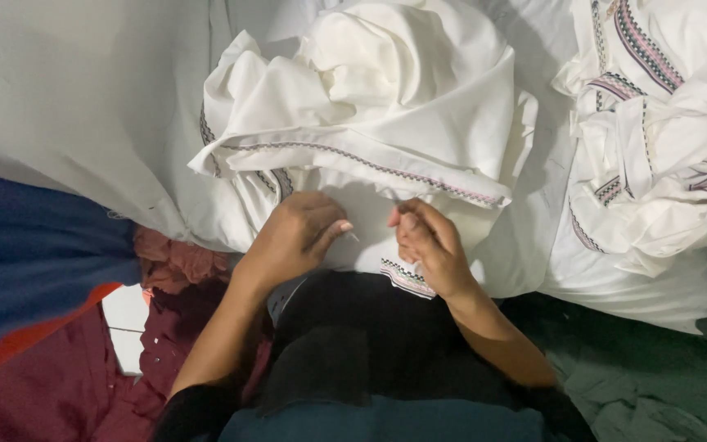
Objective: The person is inspecting white garments and using a pair of thread snips to remove loose threads from the seams and edges.
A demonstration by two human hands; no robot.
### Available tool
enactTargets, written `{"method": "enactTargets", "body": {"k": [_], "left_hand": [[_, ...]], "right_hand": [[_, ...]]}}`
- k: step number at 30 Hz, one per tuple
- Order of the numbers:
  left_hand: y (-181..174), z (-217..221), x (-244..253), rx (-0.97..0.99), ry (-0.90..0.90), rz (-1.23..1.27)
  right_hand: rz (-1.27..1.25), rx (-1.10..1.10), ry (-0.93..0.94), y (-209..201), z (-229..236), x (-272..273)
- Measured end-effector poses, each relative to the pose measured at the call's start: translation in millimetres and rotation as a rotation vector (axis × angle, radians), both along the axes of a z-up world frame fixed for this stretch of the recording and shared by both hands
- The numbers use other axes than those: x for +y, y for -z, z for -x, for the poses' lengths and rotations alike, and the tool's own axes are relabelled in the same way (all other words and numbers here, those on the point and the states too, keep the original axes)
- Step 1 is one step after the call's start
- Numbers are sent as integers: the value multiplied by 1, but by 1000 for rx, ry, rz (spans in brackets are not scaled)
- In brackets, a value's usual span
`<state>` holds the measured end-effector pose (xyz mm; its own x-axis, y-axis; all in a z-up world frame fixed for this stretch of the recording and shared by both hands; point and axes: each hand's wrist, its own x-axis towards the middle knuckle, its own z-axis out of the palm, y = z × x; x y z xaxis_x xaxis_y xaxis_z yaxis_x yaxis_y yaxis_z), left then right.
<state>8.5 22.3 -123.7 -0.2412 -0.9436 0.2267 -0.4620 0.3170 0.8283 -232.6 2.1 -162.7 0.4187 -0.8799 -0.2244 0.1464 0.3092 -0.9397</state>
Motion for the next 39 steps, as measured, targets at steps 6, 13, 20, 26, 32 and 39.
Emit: {"method": "enactTargets", "body": {"k": [6,13,20,26,32,39], "left_hand": [[-3,15,-11,-18,-225,178],[26,62,-68,-145,-278,400],[42,72,-79,-298,-451,447],[48,61,-68,-211,-376,435],[42,28,-11,-85,22,52],[55,-10,16,-140,-572,263]], "right_hand": [[384,254,248,-4,30,-20],[376,290,357,4,41,-36],[300,233,394,12,44,-38],[266,143,491,16,52,-40],[288,249,566,0,59,-43],[611,791,440,6,61,-56]]}}
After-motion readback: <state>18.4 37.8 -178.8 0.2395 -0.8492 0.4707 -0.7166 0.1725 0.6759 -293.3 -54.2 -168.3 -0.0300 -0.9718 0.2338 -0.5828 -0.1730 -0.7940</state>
